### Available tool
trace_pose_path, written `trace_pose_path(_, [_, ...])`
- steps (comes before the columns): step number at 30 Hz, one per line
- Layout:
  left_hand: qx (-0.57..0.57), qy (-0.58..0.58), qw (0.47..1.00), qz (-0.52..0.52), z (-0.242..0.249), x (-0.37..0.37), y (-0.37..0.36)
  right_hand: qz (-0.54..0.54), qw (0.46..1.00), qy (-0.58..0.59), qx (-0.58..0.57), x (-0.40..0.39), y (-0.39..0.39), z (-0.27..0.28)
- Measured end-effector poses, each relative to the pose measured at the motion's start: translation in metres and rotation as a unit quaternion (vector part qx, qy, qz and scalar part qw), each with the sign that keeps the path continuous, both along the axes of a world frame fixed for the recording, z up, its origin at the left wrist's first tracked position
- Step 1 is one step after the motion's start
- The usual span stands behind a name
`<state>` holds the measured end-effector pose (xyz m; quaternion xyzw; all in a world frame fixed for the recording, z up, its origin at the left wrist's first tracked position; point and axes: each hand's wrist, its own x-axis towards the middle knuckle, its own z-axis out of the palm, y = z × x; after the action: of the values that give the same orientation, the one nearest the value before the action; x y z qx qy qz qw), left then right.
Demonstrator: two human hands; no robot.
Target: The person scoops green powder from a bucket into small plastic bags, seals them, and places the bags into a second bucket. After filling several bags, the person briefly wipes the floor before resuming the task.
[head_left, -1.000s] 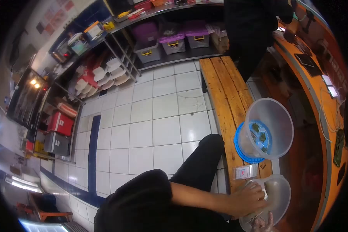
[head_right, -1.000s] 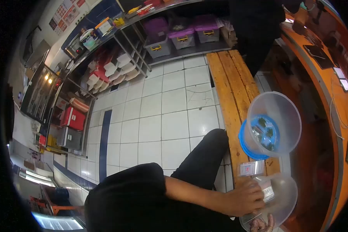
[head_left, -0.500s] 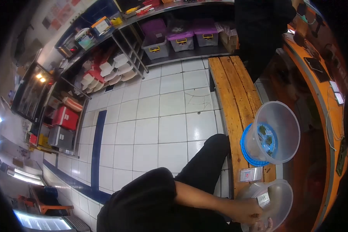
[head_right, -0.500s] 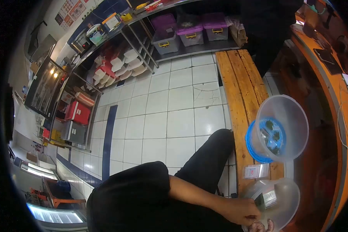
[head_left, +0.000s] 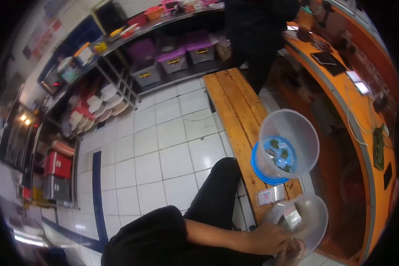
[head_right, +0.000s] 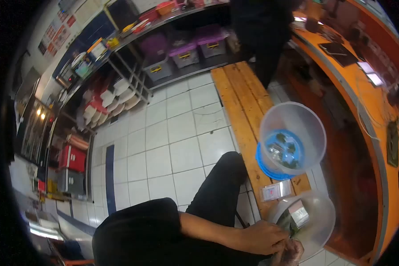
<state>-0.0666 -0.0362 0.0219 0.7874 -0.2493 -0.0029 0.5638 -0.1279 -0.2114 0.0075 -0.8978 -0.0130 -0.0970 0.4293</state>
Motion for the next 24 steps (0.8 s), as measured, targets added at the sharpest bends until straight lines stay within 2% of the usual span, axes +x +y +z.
trace_pose_path(1, [-0.014, 0.006, 1.000, 0.020, 0.002, -0.001, -0.001, -0.017, 1.000, -0.002, -0.001, 0.003, 0.005, 0.009])
trace_pose_path(3, [0.009, 0.001, 1.000, 0.005, 0.001, -0.001, -0.001, 0.043, 0.987, -0.075, -0.135, 0.011, 0.013, 0.031])
trace_pose_path(4, [0.036, -0.001, 0.999, 0.012, 0.001, 0.000, 0.000, 0.038, 0.987, -0.078, -0.134, 0.009, 0.020, 0.038])
trace_pose_path(6, [0.062, 0.019, 0.998, -0.002, 0.004, 0.004, 0.002, -0.002, 0.999, -0.014, -0.029, 0.000, 0.037, 0.048])
trace_pose_path(7, [0.086, 0.042, 0.995, -0.013, 0.005, 0.004, 0.003, 0.002, 1.000, -0.011, -0.028, -0.001, 0.043, 0.048])
trace_pose_path(9, [0.087, 0.050, 0.995, 0.003, 0.003, 0.003, -0.001, -0.013, 0.991, 0.000, 0.133, -0.003, 0.052, 0.043])
trace_pose_path(10, [0.087, 0.052, 0.995, 0.014, 0.003, 0.003, -0.003, -0.011, 0.991, 0.001, 0.132, -0.002, 0.054, 0.046])
trace_pose_path(12, [0.108, 0.052, 0.993, 0.013, 0.004, 0.006, -0.005, -0.021, 0.989, -0.082, -0.122, 0.001, 0.055, 0.050])
trace_pose_path(13, [0.128, 0.051, 0.990, 0.009, 0.004, 0.006, -0.006, -0.020, 0.989, -0.083, -0.122, 0.000, 0.051, 0.044])
trace_pose_path(15, [0.147, 0.061, 0.987, -0.009, 0.001, 0.002, -0.007, -0.166, 0.959, 0.091, -0.212, -0.001, 0.037, 0.029])
trace_pose_path(16, [0.165, 0.071, 0.983, -0.027, 0.000, 0.000, -0.007, -0.164, 0.959, 0.091, -0.214, 0.000, 0.031, 0.027])
trace_pose_path(18, [0.145, 0.081, 0.986, -0.020, 0.000, 0.000, -0.005, -0.079, 0.989, 0.050, -0.116, 0.002, 0.024, 0.028])
trace_pose_path(19, [0.126, 0.091, 0.988, -0.018, 0.000, 0.002, -0.004, -0.086, 0.988, 0.051, -0.117, 0.007, 0.031, 0.043])
trace_pose_path(20, [0.124, 0.091, 0.988, -0.028, 0.001, 0.006, -0.001, -0.041, 0.960, 0.126, -0.246, 0.014, 0.037, 0.062])
trace_pose_path(21, [0.109, 0.090, 0.988, -0.057, 0.002, 0.013, 0.004, 0.008, 0.908, 0.201, -0.367, 0.017, 0.043, 0.079])
trace_pose_path(22, [0.094, 0.089, 0.988, -0.084, 0.004, 0.020, 0.008, 0.003, 0.907, 0.206, -0.368, 0.015, 0.045, 0.089])
trace_pose_path(23, [0.092, 0.094, 0.988, -0.087, 0.007, 0.028, 0.013, 0.084, 0.926, 0.118, -0.349, 0.012, 0.047, 0.097])
trace_pose_path(24, [0.095, 0.112, 0.980, -0.133, 0.011, 0.037, 0.019, 0.164, 0.931, 0.028, -0.324, 0.010, 0.047, 0.100])
